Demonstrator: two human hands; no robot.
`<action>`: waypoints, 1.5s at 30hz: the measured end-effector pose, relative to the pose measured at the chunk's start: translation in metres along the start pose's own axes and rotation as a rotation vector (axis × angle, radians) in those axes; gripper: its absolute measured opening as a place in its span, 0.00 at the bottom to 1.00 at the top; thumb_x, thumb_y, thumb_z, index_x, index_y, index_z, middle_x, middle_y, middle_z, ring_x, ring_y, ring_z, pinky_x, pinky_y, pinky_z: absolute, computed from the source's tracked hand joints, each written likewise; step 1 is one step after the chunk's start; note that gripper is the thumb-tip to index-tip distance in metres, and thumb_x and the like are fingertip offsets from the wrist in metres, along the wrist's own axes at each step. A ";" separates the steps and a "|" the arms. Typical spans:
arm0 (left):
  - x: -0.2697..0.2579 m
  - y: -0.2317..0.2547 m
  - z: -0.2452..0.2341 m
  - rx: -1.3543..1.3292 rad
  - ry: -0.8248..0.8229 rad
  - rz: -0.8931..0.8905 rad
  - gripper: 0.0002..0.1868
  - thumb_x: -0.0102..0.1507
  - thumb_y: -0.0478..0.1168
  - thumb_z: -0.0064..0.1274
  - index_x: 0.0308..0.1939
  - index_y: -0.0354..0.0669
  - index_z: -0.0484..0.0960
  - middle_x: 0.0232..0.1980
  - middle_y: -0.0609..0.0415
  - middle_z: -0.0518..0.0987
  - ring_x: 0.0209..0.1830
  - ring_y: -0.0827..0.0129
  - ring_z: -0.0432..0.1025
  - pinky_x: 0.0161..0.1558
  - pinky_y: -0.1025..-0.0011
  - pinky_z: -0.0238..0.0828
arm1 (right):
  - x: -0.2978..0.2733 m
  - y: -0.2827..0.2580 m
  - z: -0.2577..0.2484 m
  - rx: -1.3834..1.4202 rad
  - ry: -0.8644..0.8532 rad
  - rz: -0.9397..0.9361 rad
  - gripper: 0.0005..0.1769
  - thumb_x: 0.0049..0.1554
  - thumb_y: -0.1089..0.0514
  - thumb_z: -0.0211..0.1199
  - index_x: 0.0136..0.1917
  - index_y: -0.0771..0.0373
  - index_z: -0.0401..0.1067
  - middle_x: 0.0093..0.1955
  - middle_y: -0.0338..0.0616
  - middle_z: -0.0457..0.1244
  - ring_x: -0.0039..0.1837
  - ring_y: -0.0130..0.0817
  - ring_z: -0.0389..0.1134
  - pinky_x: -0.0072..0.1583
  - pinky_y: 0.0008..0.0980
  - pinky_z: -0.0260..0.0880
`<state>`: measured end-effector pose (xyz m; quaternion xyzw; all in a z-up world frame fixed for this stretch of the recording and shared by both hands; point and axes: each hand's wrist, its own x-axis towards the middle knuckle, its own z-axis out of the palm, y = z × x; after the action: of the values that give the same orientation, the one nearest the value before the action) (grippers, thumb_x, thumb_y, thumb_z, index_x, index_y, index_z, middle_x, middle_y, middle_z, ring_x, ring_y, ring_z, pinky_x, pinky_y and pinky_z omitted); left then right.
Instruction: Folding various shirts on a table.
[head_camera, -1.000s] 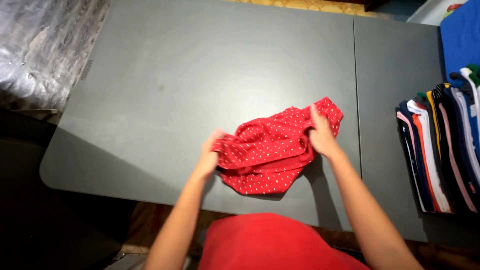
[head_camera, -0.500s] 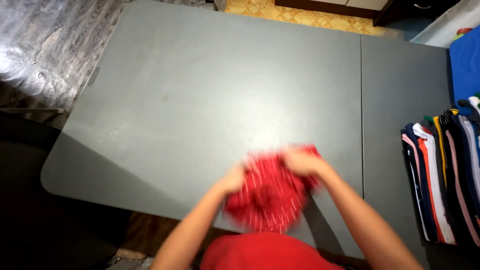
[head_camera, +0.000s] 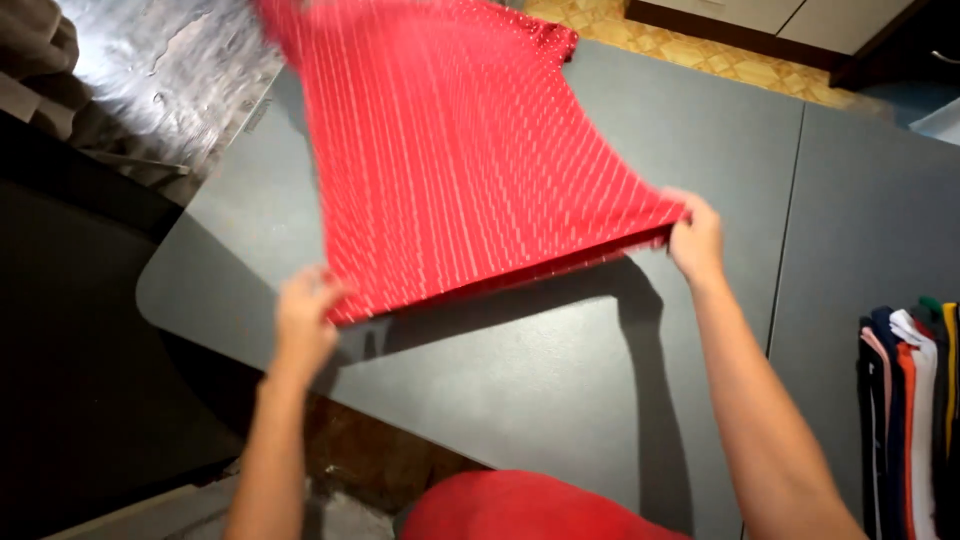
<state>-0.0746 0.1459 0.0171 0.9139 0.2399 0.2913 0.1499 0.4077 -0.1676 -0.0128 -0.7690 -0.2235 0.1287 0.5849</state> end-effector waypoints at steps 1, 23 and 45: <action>-0.008 0.011 0.008 0.002 0.000 -0.004 0.28 0.46 0.18 0.52 0.46 0.44 0.87 0.56 0.41 0.78 0.58 0.44 0.72 0.60 0.54 0.68 | 0.000 0.015 -0.005 0.000 -0.005 0.000 0.19 0.63 0.69 0.49 0.63 0.65 0.74 0.40 0.46 0.67 0.33 0.25 0.65 0.32 0.26 0.60; -0.029 0.209 0.215 -0.738 -0.577 0.134 0.09 0.62 0.40 0.57 0.45 0.44 0.82 0.44 0.50 0.83 0.47 0.58 0.77 0.51 0.61 0.75 | -0.098 0.097 -0.095 -0.631 0.369 -0.145 0.29 0.63 0.60 0.57 0.75 0.70 0.63 0.84 0.68 0.44 0.86 0.59 0.41 0.82 0.49 0.41; -0.076 0.031 0.029 -0.160 -0.655 0.238 0.52 0.44 0.50 0.69 0.72 0.52 0.65 0.78 0.37 0.56 0.78 0.39 0.51 0.69 0.41 0.43 | -0.378 0.063 -0.116 -0.927 -0.043 -0.052 0.33 0.46 0.51 0.69 0.66 0.48 0.69 0.67 0.46 0.62 0.67 0.46 0.63 0.67 0.45 0.64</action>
<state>-0.1007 0.0757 -0.0282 0.9656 0.0475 0.0161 0.2551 0.1451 -0.4656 -0.0646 -0.9406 -0.2888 0.0162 0.1777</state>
